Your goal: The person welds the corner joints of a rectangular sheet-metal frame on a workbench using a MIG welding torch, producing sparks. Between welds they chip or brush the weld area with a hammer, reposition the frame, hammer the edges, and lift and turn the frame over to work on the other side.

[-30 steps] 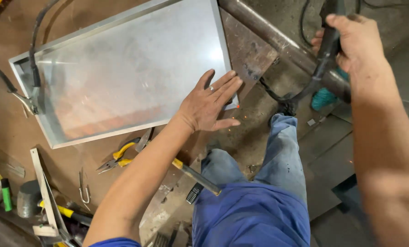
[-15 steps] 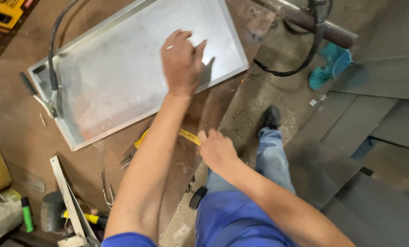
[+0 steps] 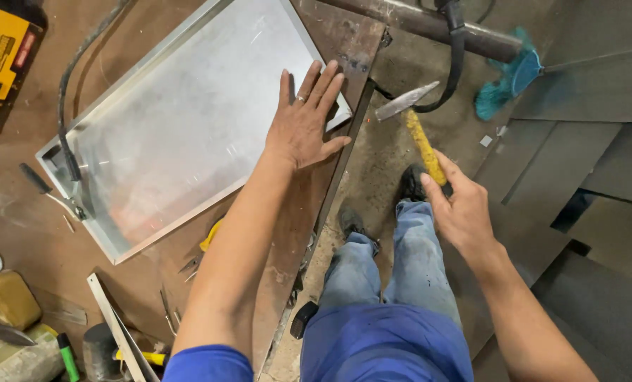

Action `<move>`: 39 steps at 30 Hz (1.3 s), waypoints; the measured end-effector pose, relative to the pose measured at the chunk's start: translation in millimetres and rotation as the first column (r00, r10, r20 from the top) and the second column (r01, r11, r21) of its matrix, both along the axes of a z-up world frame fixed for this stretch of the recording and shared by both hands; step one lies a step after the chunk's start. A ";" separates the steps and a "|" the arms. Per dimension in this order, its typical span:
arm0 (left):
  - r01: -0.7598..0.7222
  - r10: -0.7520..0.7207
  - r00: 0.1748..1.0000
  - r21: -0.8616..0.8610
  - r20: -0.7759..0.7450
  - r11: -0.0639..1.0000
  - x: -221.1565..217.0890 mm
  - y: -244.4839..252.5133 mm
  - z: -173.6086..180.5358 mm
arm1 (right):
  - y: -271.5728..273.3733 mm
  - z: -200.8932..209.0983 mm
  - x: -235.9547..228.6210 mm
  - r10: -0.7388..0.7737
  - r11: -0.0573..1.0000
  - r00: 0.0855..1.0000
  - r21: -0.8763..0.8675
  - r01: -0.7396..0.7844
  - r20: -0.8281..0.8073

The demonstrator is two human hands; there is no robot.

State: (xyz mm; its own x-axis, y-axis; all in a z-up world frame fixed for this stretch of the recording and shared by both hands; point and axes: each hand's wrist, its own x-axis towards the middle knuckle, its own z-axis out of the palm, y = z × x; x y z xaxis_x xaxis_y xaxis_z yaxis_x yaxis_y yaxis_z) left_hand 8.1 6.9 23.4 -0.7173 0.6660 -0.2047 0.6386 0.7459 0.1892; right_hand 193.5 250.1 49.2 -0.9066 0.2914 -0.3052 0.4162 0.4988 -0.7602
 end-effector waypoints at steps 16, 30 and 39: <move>-0.035 0.036 0.999 0.202 0.001 0.979 -3.9 -9.8 -21.9 | -16.2 -43.9 -27.9 -0.106 0.989 0.988 -0.095 0.116 0.110; -0.058 0.056 0.998 0.181 0.016 0.982 -3.5 -10.2 -18.1 | -38.1 -45.8 -20.8 -0.036 0.997 0.999 -0.069 0.034 -0.025; -0.079 0.088 0.996 0.256 -0.024 0.963 -2.4 -16.2 -36.5 | -118.2 -23.3 -3.4 -0.341 0.373 0.880 -0.812 0.449 0.330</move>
